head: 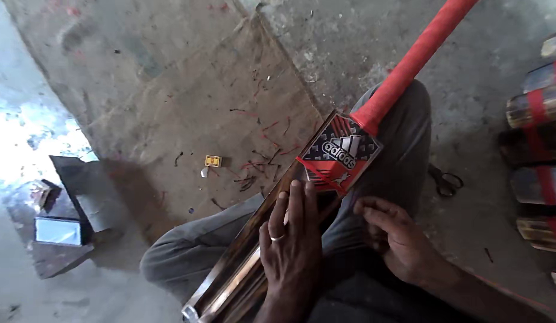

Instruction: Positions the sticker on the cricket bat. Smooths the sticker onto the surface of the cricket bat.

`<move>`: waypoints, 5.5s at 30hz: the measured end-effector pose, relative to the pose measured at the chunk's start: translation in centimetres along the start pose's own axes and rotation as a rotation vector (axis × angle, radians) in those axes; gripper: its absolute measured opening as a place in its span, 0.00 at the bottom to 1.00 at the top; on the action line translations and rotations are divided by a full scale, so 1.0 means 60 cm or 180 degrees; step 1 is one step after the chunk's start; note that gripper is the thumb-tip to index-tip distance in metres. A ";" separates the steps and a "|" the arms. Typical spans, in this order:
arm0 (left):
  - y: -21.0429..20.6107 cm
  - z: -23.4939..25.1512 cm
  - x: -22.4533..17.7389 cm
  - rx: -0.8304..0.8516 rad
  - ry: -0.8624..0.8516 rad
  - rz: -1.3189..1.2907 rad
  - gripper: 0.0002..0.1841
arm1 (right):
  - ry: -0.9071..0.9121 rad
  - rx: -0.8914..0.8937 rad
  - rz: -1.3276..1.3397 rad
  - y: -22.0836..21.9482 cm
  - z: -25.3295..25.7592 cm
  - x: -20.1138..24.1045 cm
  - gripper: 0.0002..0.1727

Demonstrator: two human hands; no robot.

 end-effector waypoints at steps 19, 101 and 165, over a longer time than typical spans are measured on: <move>0.041 0.050 0.048 0.0575 -0.0411 -0.1791 0.44 | 0.0170 0.0711 0.0312 -0.040 0.006 0.016 0.10; 0.001 0.034 0.067 0.2246 -0.0308 -0.4449 0.45 | 0.0457 0.0980 0.0165 -0.097 0.003 0.060 0.10; 0.046 0.040 0.041 0.0342 -0.0381 -0.1256 0.39 | 0.0039 0.0614 0.0399 -0.022 0.010 -0.008 0.11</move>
Point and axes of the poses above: each hand's wrist, its own z-axis towards the middle knuckle, its own y-axis out of the back of the hand, x = y × z, the point moved 10 cm from there along z, towards the middle knuckle, and after that the axes turned 2 degrees about -y, right-handed, at the moved point
